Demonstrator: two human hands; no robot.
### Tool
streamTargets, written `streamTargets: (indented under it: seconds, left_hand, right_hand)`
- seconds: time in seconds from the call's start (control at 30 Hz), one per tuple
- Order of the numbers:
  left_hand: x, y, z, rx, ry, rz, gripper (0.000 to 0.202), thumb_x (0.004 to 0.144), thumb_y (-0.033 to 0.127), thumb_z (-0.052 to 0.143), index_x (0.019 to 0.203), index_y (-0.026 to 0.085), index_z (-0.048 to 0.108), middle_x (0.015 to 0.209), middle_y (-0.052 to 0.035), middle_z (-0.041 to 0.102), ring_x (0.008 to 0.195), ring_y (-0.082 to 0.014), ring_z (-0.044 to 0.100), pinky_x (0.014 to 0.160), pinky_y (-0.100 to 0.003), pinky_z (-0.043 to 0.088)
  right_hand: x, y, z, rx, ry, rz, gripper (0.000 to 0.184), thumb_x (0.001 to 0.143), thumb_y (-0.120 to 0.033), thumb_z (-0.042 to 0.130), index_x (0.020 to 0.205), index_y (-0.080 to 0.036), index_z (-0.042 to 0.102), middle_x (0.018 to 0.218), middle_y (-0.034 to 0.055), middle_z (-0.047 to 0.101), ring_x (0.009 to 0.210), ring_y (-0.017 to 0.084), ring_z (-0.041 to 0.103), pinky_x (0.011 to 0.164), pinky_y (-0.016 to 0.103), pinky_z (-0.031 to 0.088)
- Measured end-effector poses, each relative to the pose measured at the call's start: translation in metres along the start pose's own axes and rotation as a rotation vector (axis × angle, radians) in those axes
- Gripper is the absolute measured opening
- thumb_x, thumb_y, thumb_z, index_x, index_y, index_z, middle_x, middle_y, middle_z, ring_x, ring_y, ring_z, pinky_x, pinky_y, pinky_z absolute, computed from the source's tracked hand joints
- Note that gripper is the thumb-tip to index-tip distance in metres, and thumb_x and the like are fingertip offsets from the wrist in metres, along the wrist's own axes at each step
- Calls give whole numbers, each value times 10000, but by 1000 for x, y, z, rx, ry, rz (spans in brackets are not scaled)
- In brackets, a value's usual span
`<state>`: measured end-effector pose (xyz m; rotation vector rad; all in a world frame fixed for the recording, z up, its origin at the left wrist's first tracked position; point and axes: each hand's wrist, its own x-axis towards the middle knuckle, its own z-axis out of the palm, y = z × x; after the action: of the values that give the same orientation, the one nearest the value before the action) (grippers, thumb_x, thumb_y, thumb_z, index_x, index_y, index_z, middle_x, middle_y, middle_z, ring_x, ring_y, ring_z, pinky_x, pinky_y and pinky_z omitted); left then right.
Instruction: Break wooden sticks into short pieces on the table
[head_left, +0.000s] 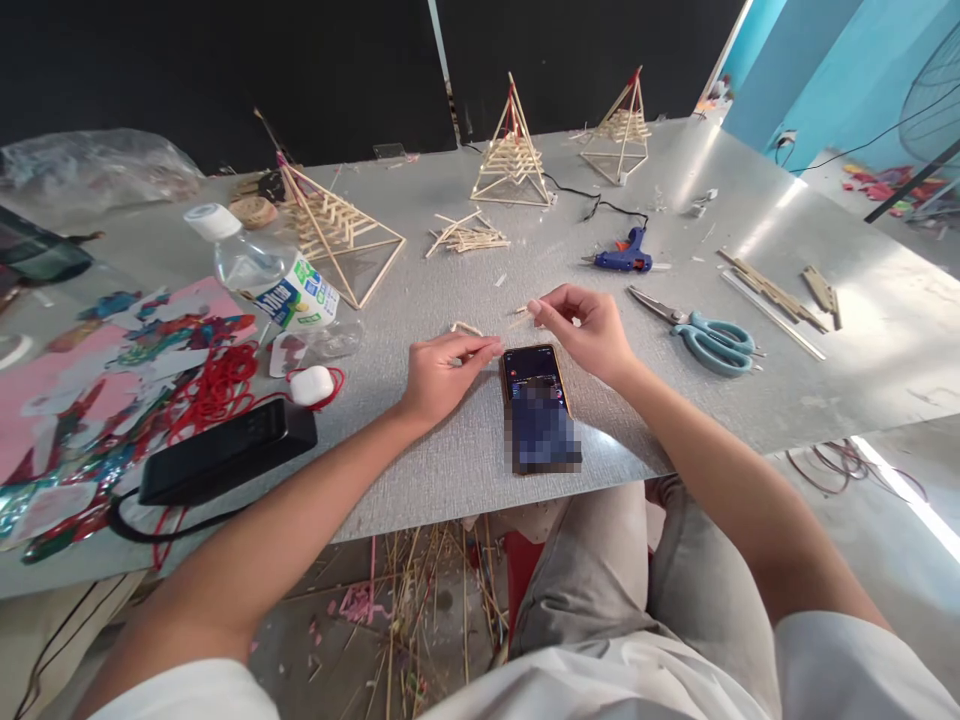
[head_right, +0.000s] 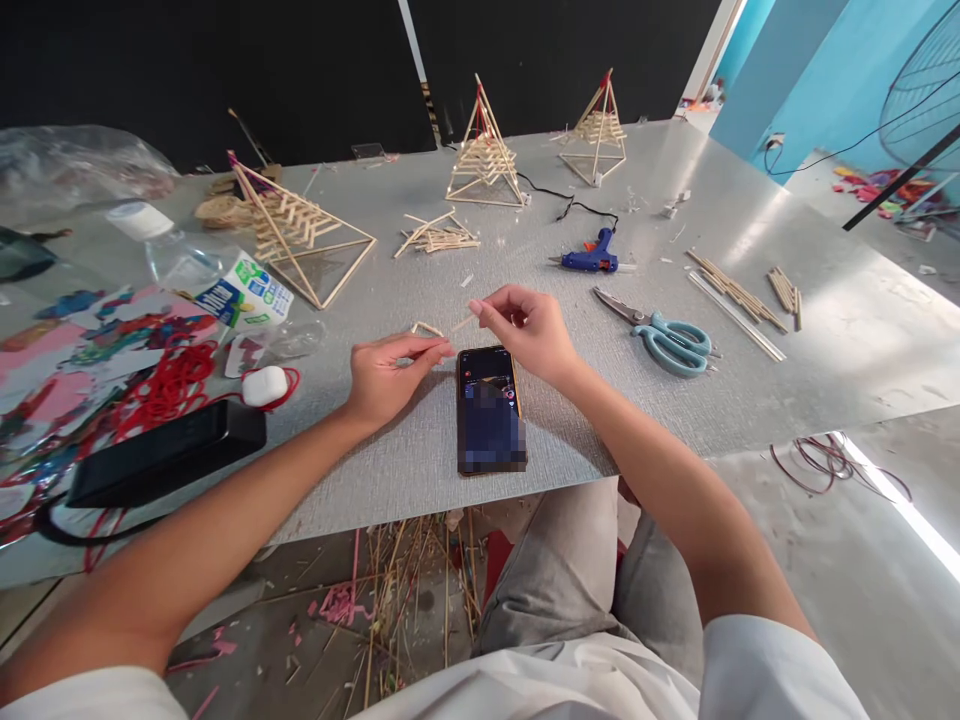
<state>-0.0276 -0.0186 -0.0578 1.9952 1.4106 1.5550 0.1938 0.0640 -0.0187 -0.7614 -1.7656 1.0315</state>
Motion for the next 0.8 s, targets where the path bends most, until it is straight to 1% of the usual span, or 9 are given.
streamTargets:
  seconds: [0.03, 0.1, 0.17, 0.23, 0.33, 0.47, 0.63, 0.73, 0.8]
  left_hand:
    - [1, -2, 0, -39, 31, -59, 380, 1015, 515, 752, 778, 220, 797, 740, -42, 817, 655, -156, 742, 683, -314, 572]
    - [3, -6, 2, -135, 101, -185, 659, 1076, 619, 598, 550, 224, 582, 534, -19, 677, 523, -135, 666, 612, -302, 539]
    - [7, -9, 3, -217, 151, -279, 725, 1123, 669, 414, 536, 244, 427, 445, 0, 549, 439, -124, 589, 535, -291, 494]
    - [11, -12, 4, -278, 152, -330, 631, 1127, 668, 370, 655, 257, 450, 469, 14, 546, 430, -132, 563, 477, -277, 463]
    - [14, -10, 5, -365, 119, -382, 394, 1088, 535, 427, 808, 264, 483, 556, 13, 618, 482, -147, 582, 449, -250, 453]
    - [14, -3, 4, -416, 119, -459, 153, 905, 332, 500, 786, 241, 528, 615, 0, 650, 552, -138, 610, 478, -219, 447]
    - [17, -5, 6, -458, 218, -510, 94, 822, 311, 524, 845, 238, 579, 600, 22, 617, 512, -136, 558, 442, -221, 368]
    - [26, -20, 1, -482, 361, -548, 110, 847, 300, 488, 926, 255, 551, 616, 37, 588, 497, -146, 524, 440, -238, 337]
    - [33, -32, -6, -405, 409, -515, 124, 904, 285, 452, 995, 259, 533, 692, 24, 612, 556, -152, 542, 515, -250, 410]
  right_hand:
    - [0, 2, 0, -11, 8, 4, 636, 861, -810, 747, 798, -176, 735, 700, 19, 704, 601, 103, 464, 594, 292, 344]
    - [1, 7, -1, -57, 38, -6, 604, 896, -772, 733, 815, -174, 731, 706, 22, 712, 602, 105, 473, 603, 291, 360]
    - [2, 13, -2, -122, 73, -32, 527, 937, -687, 731, 843, -169, 746, 730, 32, 739, 612, 109, 497, 629, 291, 389]
    - [5, 17, -2, -200, 83, -24, 421, 972, -573, 718, 895, -163, 777, 780, 51, 781, 635, 117, 545, 654, 288, 421]
    - [17, 18, -1, -349, 15, 59, 311, 1011, -418, 659, 997, -150, 817, 905, 90, 841, 704, 137, 651, 683, 280, 472]
    - [51, 13, 0, -495, -76, 70, 191, 952, -285, 720, 999, -161, 858, 936, 82, 855, 792, 171, 727, 772, 292, 527]
    - [96, 15, 5, -643, -203, 88, 183, 876, -125, 725, 973, -170, 873, 975, 78, 856, 865, 186, 752, 843, 298, 540]
    - [104, 22, 13, -695, -298, 107, 183, 854, -105, 719, 933, -179, 868, 947, 62, 852, 850, 174, 750, 836, 283, 546]
    - [101, 27, 18, -711, -349, 109, 178, 842, -93, 723, 913, -180, 860, 931, 55, 849, 835, 164, 743, 824, 274, 542]
